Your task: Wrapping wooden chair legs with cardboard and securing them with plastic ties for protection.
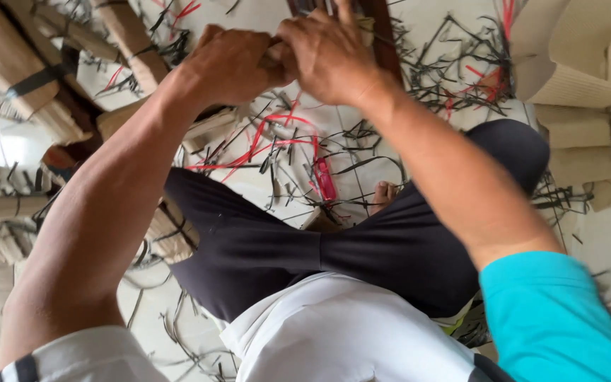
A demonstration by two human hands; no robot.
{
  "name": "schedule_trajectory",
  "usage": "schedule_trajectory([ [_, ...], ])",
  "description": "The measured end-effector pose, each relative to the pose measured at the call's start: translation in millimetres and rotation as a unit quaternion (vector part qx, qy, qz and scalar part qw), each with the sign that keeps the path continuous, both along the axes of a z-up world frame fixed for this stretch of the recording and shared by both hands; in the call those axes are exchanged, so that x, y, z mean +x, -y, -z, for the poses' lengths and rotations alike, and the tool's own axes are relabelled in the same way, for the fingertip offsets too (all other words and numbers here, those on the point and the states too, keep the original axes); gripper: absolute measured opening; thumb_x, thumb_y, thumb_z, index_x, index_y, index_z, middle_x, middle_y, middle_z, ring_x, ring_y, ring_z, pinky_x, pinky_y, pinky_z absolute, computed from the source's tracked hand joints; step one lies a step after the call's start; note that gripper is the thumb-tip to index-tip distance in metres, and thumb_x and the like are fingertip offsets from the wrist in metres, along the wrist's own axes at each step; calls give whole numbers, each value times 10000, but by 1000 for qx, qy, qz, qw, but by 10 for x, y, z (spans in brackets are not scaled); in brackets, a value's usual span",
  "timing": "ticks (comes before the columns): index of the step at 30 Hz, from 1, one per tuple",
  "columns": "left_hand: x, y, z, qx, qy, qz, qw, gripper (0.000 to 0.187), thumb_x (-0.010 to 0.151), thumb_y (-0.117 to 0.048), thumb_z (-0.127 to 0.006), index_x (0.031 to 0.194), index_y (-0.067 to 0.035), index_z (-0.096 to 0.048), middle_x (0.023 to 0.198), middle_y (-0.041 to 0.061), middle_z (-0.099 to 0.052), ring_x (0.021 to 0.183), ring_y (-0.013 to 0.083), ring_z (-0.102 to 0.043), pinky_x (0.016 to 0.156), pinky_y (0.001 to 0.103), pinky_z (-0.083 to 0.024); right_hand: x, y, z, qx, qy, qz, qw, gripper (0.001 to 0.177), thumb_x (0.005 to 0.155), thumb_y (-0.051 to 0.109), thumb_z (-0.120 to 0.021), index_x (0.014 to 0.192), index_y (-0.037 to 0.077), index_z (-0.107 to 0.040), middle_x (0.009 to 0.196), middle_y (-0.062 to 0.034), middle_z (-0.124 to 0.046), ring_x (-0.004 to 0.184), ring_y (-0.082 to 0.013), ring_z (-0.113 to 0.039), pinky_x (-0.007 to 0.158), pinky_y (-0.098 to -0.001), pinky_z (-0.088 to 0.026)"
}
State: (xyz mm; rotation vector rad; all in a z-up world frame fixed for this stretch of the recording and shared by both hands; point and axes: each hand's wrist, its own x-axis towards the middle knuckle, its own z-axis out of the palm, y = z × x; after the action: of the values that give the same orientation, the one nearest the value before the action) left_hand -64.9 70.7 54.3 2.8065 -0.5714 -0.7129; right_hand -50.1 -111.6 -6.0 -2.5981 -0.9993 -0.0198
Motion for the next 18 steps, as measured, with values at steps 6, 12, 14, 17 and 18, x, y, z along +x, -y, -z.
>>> schedule_trajectory([
  [6,-30,-27,-33,0,-3,18,1000,493,1133,-437,-410,826,-118,-625,604,76,-645,705,261,-723,1196,539,-286,-126,-202,218,110,88,115,983,143,1052,260,-557,1037,162,-660,1023,-1,-783,1017,-278,-674,1125,-536,-275],
  [12,-51,-32,-17,50,16,26,998,570,1122,-522,-328,774,-172,-613,559,22,-643,693,199,-726,1271,529,-188,-146,-258,132,126,55,135,981,173,1011,331,-568,1007,188,-665,920,75,-761,967,-235,-684,1202,-593,-231],
  [14,-37,-45,22,56,28,38,997,593,1120,-523,-319,740,-175,-611,511,13,-602,644,183,-717,1282,524,-185,-141,-261,232,156,91,135,974,179,1028,314,-554,1004,163,-645,880,45,-754,932,-246,-678,1212,-612,-212],
  [17,-32,-123,100,46,69,69,994,603,1128,-498,-310,689,-167,-558,453,5,-501,525,163,-654,1257,539,-236,-149,-238,276,176,132,128,967,254,1060,314,-483,1011,122,-641,888,-30,-754,977,-271,-686,1222,-669,-200],
  [18,-11,-145,128,28,101,90,990,593,1136,-472,-311,674,-156,-508,444,7,-441,454,159,-599,1221,558,-289,-137,-209,266,166,140,124,968,327,1075,332,-428,1020,105,-657,937,-74,-760,1056,-285,-699,1223,-708,-205],
])
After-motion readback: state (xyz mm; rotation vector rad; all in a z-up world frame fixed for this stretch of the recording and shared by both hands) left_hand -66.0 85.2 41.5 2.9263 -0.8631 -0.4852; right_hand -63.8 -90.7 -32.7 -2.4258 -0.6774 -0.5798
